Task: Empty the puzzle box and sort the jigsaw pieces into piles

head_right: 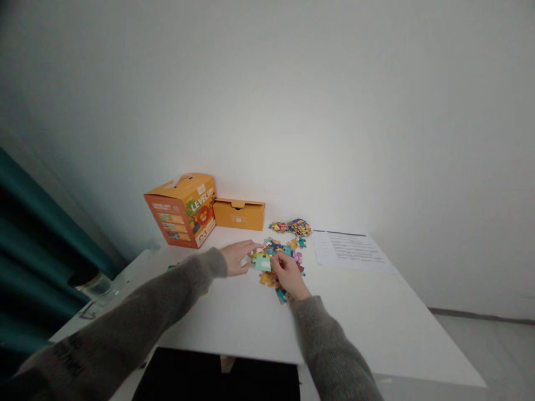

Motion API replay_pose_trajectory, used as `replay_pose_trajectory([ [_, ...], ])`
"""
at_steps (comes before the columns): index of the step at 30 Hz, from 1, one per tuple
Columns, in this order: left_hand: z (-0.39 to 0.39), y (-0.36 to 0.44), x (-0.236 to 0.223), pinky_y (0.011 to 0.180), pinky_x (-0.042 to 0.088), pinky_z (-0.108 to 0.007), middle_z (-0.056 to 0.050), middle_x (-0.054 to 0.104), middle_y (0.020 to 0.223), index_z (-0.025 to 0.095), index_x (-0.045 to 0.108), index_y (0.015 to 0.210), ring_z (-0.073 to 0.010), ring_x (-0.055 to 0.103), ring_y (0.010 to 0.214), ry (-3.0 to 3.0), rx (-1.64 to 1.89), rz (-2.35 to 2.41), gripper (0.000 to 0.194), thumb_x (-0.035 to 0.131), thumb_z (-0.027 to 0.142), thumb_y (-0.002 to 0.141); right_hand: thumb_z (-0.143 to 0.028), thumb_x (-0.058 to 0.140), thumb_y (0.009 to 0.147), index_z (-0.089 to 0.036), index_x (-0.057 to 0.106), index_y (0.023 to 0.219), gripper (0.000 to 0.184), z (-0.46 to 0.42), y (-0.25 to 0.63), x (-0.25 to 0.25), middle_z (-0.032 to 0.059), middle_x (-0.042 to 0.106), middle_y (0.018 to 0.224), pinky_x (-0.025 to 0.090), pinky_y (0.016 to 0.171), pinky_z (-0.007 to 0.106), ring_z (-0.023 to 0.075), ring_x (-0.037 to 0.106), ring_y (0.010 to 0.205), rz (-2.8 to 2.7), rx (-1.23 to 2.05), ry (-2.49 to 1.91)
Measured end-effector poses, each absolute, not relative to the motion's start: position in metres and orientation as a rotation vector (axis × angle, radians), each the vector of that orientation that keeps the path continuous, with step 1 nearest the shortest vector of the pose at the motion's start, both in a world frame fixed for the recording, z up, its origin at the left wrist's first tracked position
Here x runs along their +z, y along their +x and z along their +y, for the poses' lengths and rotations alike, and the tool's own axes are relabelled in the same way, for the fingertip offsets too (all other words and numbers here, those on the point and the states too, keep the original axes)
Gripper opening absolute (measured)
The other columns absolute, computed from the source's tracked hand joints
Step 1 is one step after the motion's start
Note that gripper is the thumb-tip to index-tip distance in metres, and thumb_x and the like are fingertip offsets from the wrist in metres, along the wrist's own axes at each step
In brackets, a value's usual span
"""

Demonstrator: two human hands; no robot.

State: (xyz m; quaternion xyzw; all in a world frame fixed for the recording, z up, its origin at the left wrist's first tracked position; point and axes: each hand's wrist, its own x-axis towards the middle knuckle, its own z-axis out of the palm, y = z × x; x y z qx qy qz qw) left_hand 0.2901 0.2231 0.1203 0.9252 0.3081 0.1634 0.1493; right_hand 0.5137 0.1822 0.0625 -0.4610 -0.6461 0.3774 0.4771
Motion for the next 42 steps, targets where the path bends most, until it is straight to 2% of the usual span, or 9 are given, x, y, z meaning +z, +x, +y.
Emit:
replay_pose_trajectory([
  [2,0.216,0.293,0.125,0.101,0.041,-0.039,-0.012,0.054,0.129,0.020,0.039,0.143,-0.0279,0.053,0.114,2.834,0.431,0.858,0.078,0.069,0.027,0.072,-0.058,0.052,0.089,-0.021,0.049,0.069,0.041,0.183,0.514,0.061,-0.0040,0.048,0.054,0.032,0.048,0.024,0.0117,0.039,0.048,-1.580,0.921,-1.128],
  [5,0.210,0.301,0.129,0.101,0.040,-0.043,-0.015,0.053,0.132,0.019,0.037,0.145,-0.0317,0.050,0.119,2.961,0.321,0.872,0.082,0.073,0.039,0.073,-0.057,0.053,0.089,-0.021,0.050,0.067,0.042,0.181,0.513,0.064,-0.0043,0.047,0.052,0.032,0.047,0.024,0.0112,0.038,0.047,-1.587,0.921,-1.117],
  [10,0.212,0.307,0.133,0.096,0.040,-0.040,-0.016,0.059,0.126,0.015,0.047,0.137,-0.0306,0.053,0.116,3.039,0.277,0.865,0.062,0.068,0.035,0.082,-0.057,0.055,0.088,-0.021,0.051,0.066,0.042,0.176,0.510,0.072,-0.0044,0.048,0.049,0.031,0.046,0.024,0.0106,0.038,0.044,-1.512,1.008,-1.097],
  [14,0.213,0.300,0.139,0.092,0.039,-0.038,-0.012,0.063,0.121,0.018,0.053,0.131,-0.0279,0.056,0.112,3.038,0.262,0.861,0.049,0.063,0.032,0.086,-0.057,0.058,0.086,-0.021,0.052,0.066,0.042,0.174,0.510,0.074,-0.0042,0.050,0.049,0.032,0.046,0.023,0.0102,0.040,0.044,-1.431,1.082,-1.080],
  [19,0.207,0.297,0.140,0.093,0.037,-0.038,-0.013,0.063,0.121,0.018,0.047,0.138,-0.0283,0.055,0.112,3.040,0.358,0.903,0.067,0.066,0.050,0.083,-0.057,0.058,0.087,-0.020,0.051,0.065,0.043,0.175,0.509,0.074,-0.0042,0.050,0.047,0.034,0.046,0.023,0.0101,0.040,0.044,-1.395,1.021,-1.105],
  [25,0.213,0.291,0.137,0.091,0.041,-0.037,-0.010,0.068,0.115,0.020,0.055,0.131,-0.0256,0.060,0.107,3.039,0.378,0.997,0.051,0.061,0.044,0.086,-0.058,0.055,0.088,-0.021,0.057,0.078,0.039,0.172,0.507,0.078,-0.0034,0.056,0.054,0.037,0.047,0.023,0.0108,0.045,0.045,-1.362,1.149,-1.017],
  [29,0.235,0.247,0.145,0.091,0.044,-0.035,-0.008,0.067,0.121,0.022,0.058,0.127,-0.0256,0.062,0.107,2.860,0.196,1.235,0.050,0.063,0.040,0.081,-0.055,0.053,0.090,-0.023,0.060,0.094,0.033,0.173,0.509,0.075,-0.0041,0.054,0.057,0.035,0.045,0.023,0.0120,0.045,0.047,-1.396,1.097,-1.041],
  [35,0.260,0.169,0.148,0.073,0.046,-0.030,-0.010,0.072,0.100,0.018,0.062,0.119,-0.0236,0.066,0.084,2.503,-0.221,1.515,0.049,0.062,0.043,0.077,-0.050,0.055,0.088,-0.023,0.061,0.096,0.029,0.179,0.512,0.067,-0.0051,0.049,0.054,0.030,0.044,0.023,0.0123,0.042,0.045,-1.463,1.075,-1.070],
  [42,0.269,0.145,0.119,0.078,0.046,-0.033,-0.010,0.072,0.100,0.019,0.069,0.105,-0.0266,0.066,0.088,2.364,-0.298,1.600,0.048,0.068,0.052,0.070,-0.047,0.056,0.087,-0.020,0.064,0.097,0.030,0.178,0.521,0.078,-0.0029,0.053,0.058,0.036,0.049,0.025,0.0135,0.047,0.050,-1.335,0.962,-1.136],
])
